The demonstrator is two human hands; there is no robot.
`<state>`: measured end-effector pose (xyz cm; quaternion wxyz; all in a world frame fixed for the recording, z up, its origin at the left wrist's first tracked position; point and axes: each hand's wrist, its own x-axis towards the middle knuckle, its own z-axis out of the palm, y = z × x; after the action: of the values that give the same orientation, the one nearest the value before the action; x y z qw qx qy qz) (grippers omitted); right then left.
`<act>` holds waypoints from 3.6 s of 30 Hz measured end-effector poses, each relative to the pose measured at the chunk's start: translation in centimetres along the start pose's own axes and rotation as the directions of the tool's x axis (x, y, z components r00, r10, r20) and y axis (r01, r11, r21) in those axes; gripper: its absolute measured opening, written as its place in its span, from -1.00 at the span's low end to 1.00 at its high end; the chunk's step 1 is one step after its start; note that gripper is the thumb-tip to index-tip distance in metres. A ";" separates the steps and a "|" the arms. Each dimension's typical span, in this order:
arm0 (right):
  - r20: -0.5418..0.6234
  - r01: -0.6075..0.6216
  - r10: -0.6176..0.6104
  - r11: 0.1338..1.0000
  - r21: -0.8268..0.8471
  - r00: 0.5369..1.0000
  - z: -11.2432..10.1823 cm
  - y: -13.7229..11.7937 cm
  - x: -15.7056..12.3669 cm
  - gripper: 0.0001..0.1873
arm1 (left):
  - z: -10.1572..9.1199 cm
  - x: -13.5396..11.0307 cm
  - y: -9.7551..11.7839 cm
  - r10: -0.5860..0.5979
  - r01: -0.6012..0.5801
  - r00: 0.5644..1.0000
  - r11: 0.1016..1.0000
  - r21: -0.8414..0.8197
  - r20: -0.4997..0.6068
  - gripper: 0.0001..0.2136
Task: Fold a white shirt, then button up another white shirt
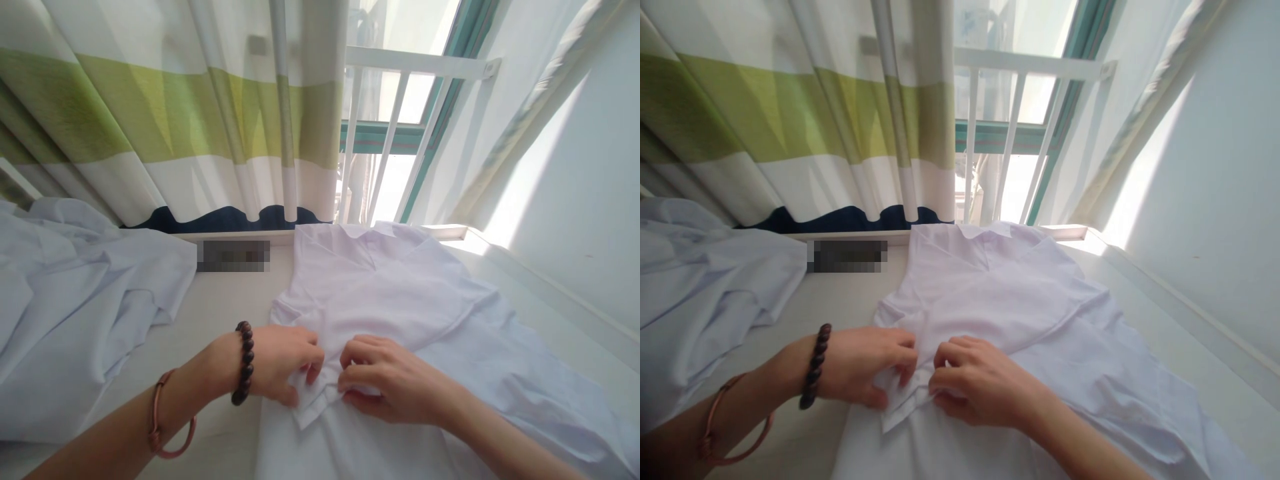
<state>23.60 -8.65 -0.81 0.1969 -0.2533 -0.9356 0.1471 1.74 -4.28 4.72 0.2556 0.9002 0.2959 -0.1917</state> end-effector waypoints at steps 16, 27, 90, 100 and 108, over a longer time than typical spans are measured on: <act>0.023 0.105 -0.104 0.994 -0.026 0.994 1.2 -0.9 0.2 -0.77 | 2.8 -0.2 -2.1 0.230 -0.219 0.927 0.973 0.073 -0.297 -0.70; -0.035 0.101 -0.104 0.992 -0.072 0.994 1.7 -1.1 0.4 -0.80 | 4.0 0.0 -2.8 0.315 -0.335 0.818 0.941 0.047 -0.481 -0.87; -0.388 0.028 -0.199 0.914 -0.405 0.900 3.2 -2.4 0.9 -0.80 | 4.6 0.7 -4.2 0.185 -0.467 0.777 0.810 -0.354 -0.602 -0.87; -0.384 0.048 -0.203 0.925 -0.377 0.901 3.2 -2.2 1.1 -0.78 | 5.4 1.1 -4.1 0.195 -0.411 0.782 0.875 -0.255 -0.591 -0.87; -0.384 -0.053 -0.112 0.918 -0.393 0.917 3.3 -2.1 1.6 -0.85 | 5.1 1.0 -3.8 0.176 -0.387 0.794 0.884 -0.261 -0.582 -0.94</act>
<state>19.95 -10.14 -2.47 0.3302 -0.2980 -0.8897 -0.1028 -0.91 -4.08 -1.15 0.3507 0.8873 0.2463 0.1706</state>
